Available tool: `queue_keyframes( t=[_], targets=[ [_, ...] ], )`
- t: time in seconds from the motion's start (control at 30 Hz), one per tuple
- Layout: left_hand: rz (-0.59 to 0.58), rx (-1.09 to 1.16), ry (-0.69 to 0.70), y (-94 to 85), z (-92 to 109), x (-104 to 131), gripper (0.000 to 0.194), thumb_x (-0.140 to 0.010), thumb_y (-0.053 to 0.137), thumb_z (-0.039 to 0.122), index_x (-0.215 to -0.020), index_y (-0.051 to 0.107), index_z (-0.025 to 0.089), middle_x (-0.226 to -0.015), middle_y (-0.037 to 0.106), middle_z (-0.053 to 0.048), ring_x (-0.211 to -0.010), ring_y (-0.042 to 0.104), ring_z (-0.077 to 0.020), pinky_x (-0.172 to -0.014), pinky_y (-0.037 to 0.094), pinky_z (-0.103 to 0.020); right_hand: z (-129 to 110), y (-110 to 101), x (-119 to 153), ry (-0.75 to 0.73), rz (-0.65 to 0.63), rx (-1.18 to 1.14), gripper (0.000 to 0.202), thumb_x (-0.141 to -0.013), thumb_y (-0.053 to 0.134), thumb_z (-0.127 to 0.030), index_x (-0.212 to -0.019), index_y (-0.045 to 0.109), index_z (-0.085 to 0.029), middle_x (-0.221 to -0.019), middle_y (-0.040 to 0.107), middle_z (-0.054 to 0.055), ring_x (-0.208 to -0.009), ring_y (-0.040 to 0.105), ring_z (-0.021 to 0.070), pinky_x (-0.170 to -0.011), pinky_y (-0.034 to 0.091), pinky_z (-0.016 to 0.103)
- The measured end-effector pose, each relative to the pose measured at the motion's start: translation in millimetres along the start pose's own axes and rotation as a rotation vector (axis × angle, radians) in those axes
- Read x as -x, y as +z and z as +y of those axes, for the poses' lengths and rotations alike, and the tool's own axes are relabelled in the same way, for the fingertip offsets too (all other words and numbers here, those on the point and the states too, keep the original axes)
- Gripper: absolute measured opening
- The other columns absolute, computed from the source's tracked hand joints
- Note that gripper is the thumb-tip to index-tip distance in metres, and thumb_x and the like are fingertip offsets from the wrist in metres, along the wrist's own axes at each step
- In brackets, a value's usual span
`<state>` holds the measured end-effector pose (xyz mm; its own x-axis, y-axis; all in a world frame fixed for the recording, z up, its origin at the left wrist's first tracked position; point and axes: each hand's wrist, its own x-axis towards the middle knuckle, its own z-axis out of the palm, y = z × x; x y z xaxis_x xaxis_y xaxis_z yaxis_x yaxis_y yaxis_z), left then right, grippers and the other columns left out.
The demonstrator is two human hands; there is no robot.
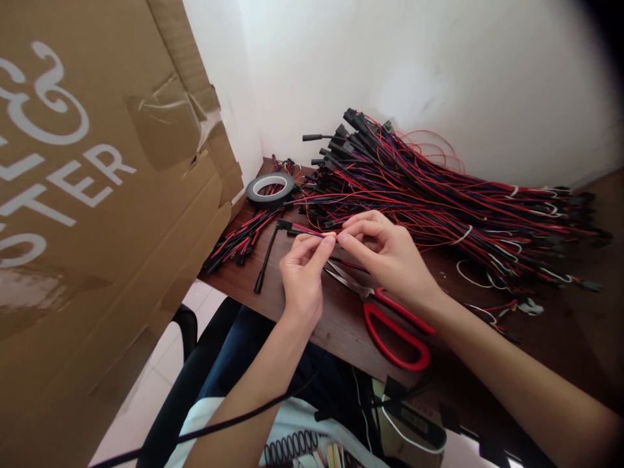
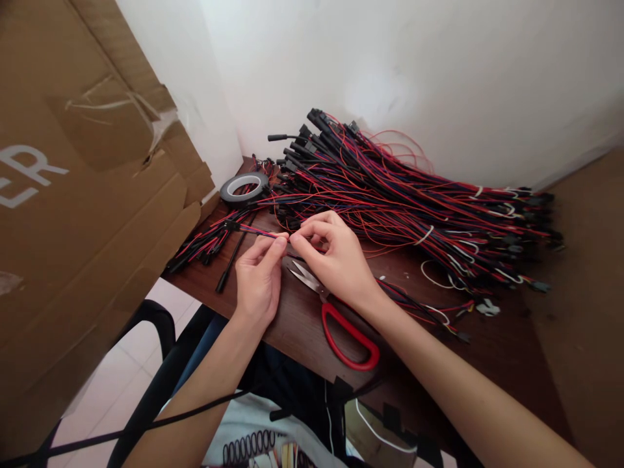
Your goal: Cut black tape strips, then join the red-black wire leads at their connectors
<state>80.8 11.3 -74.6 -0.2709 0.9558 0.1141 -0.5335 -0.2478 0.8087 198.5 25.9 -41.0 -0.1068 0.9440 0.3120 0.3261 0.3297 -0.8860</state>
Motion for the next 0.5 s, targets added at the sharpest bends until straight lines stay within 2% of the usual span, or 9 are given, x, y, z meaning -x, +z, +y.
queue_keyframes(
  t=[0.2, 0.5],
  targets=[
    [-0.020, -0.001, -0.013, -0.3, 0.4, 0.6, 0.011, -0.068, 0.083, 0.026, -0.071, 0.076, 0.018, -0.080, 0.062, -0.001, -0.081, 0.059, -0.0111, -0.081, 0.048, -0.025, -3.4, 0.5, 1.1, 0.042, 0.014, -0.076, 0.020, -0.075, 0.073, -0.039, -0.069, 0.069, -0.020, -0.096, 0.057, 0.008, -0.086, 0.059, 0.0206, -0.066, 0.054, 0.033],
    [-0.033, 0.025, -0.046, -0.7, 0.8, 0.4, 0.014, -0.068, 0.083, 0.029, -0.071, 0.076, 0.017, -0.078, 0.063, -0.001, -0.081, 0.060, -0.0122, -0.083, 0.048, -0.027, -3.7, -1.9, -0.7, -0.038, -0.034, -0.026, 0.020, -0.080, 0.068, -0.038, -0.070, 0.067, -0.021, -0.089, 0.062, 0.006, -0.086, 0.060, 0.0202, -0.068, 0.050, 0.032]
  ],
)
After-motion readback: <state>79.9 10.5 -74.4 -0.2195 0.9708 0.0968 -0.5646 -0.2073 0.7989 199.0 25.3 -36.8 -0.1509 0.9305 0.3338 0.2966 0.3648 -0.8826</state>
